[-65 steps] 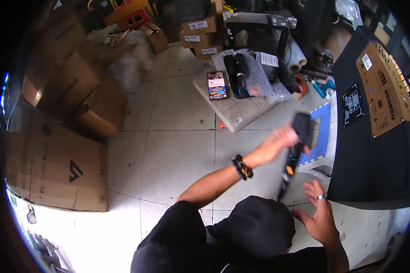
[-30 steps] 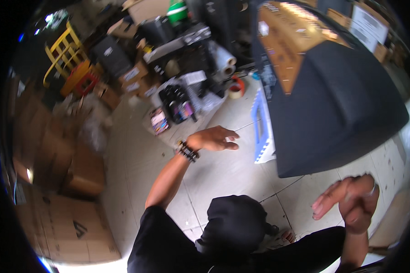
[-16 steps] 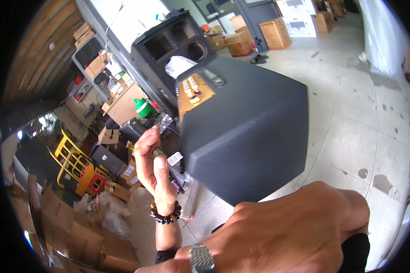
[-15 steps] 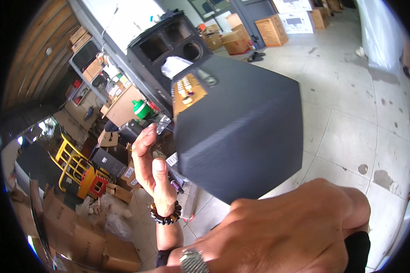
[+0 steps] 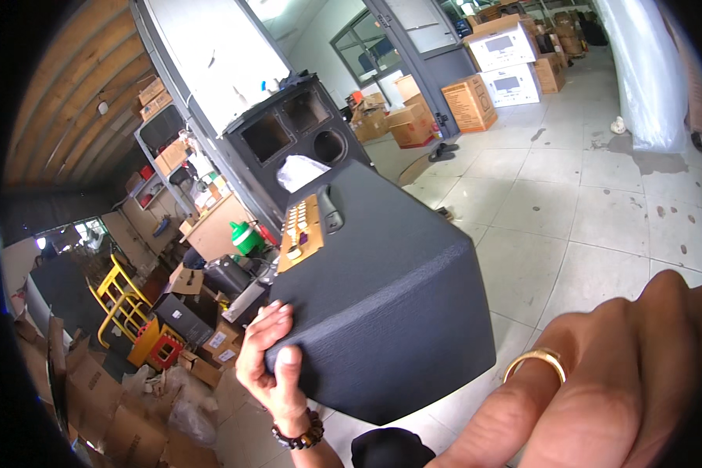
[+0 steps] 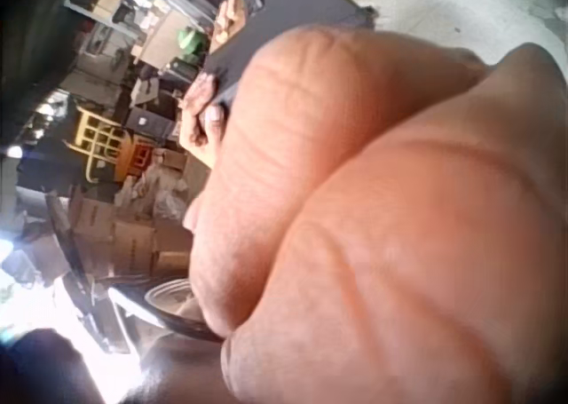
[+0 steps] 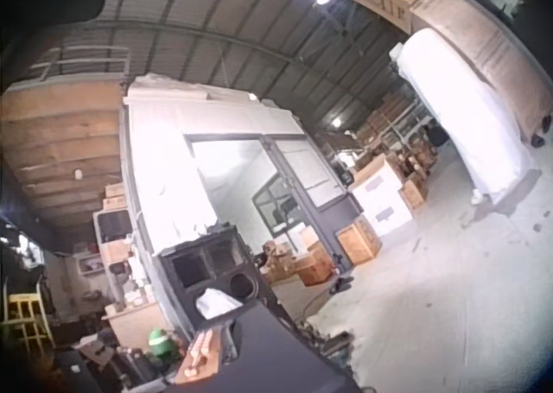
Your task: The person assembles a karaoke speaker system. They attach a microphone to a stand, apply a label to the back panel of a BEST S20 speaker, and use a power drill to secure screws on the speaker's side.
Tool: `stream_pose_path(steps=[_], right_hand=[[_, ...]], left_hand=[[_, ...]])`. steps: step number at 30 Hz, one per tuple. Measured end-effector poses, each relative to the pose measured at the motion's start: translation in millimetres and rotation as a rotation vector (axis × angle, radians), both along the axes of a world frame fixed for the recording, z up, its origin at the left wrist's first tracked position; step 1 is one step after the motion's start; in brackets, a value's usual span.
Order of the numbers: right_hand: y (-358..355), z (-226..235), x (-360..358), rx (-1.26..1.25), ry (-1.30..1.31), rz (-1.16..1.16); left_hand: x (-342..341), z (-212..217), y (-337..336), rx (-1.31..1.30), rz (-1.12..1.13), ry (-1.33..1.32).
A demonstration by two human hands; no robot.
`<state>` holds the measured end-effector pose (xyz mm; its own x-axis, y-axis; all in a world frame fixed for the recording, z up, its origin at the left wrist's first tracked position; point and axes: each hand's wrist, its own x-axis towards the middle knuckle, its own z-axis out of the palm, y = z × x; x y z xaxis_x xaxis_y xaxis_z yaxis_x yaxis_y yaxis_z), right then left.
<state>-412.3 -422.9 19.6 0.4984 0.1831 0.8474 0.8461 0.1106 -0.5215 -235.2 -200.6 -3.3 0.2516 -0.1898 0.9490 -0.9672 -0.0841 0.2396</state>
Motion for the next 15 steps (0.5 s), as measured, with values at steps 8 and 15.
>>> stream_pose_path(steps=[8,15], right_hand=[[-9.2,-24.3,26.1,0.100,0.106,-0.058],[-19.2,-32.1,36.5,0.204,0.284,-0.157]], left_hand=[[-0.9,-11.7,-1.6,-0.101,0.090,0.064],[7.4,-21.1,16.7,0.092,0.035,-0.061]])
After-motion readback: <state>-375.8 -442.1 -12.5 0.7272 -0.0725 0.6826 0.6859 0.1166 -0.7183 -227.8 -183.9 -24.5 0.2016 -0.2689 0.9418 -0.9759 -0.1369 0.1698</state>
